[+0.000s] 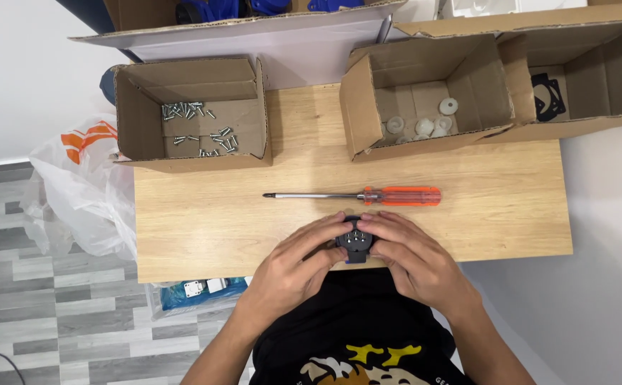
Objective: Assembling electrical components by placing screws into a blue housing and tightening them with a manual screwdriver.
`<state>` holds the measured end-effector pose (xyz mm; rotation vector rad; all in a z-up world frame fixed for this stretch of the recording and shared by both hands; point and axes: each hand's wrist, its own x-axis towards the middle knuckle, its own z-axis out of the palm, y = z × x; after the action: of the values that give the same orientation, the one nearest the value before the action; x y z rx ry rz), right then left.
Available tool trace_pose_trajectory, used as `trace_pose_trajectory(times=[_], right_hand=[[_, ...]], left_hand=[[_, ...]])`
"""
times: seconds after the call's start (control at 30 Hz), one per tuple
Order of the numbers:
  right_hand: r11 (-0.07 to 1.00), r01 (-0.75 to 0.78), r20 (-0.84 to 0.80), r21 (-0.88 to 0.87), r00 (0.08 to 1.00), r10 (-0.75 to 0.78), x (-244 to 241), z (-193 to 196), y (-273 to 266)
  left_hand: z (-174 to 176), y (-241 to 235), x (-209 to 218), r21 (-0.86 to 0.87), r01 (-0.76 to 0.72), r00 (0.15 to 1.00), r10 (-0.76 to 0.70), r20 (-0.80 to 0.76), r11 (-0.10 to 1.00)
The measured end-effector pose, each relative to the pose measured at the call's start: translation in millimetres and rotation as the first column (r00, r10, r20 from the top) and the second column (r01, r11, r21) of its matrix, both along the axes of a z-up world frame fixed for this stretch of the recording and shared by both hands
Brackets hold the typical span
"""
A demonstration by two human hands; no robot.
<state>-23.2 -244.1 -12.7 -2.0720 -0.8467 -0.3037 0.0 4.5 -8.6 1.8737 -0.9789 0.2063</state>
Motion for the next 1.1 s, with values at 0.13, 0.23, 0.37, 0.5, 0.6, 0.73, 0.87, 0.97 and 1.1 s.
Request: trace_pose_trajectory(times=[0.13, 0.23, 0.37, 0.5, 0.6, 0.73, 0.87, 0.97, 1.1], right_hand=[[1.000, -0.017, 0.033, -0.018, 0.999, 0.017, 2.3, 1.2, -0.5], [0.998, -0.021, 0.031, -0.058, 0.999, 0.023, 2.3, 1.8, -2.5], [0.997, -0.055, 0.044, -0.051, 0.997, 0.057, 3.3, 2.3, -3.5], [0.994, -0.086, -0.013, -0.071, 0.996, 0.085, 5.7, 9.7, -3.2], [0.992, -0.081, -0.041, -0.094, 0.996, 0.077, 3.2, 7.8, -5.0], [0.985, -0.045, -0.082, -0.164, 0.996, 0.032, 0.1, 5.5, -6.8], [0.992, 0.002, -0.062, -0.124, 0.998, -0.010, -1.5, 7.7, -2.9], [0.999, 0.007, -0.131, 0.044, 0.991, -0.001, -3.5, 2.2, -5.0], [0.975, 0.170, -0.268, 0.142, 0.955, -0.127, -7.0, -6.0, -3.8]], left_hand=[[-1.3, 2.8, 2.3, 0.030, 0.034, 0.999, -0.033, -0.028, 0.999], [2.7, 5.4, 3.3, 0.043, 0.060, 0.994, -0.056, -0.095, 0.997], [8.1, 7.1, 3.8, 0.066, 0.076, 0.992, -0.069, -0.109, 0.995], [11.5, 5.3, 5.7, 0.088, 0.081, 0.992, -0.072, -0.103, 0.993], [12.1, 2.9, 2.6, 0.077, 0.037, 0.997, -0.032, -0.068, 0.996], [12.8, -1.9, 0.3, 0.089, -0.042, 0.998, 0.045, -0.036, 0.995], [16.2, -1.1, -1.0, 0.084, -0.055, 0.997, 0.060, -0.055, 0.995], [14.9, -1.0, -3.4, 0.031, -0.050, 0.988, 0.054, -0.143, 0.998], [12.0, -3.7, -4.7, -0.041, -0.050, 0.985, 0.043, -0.166, 0.998]])
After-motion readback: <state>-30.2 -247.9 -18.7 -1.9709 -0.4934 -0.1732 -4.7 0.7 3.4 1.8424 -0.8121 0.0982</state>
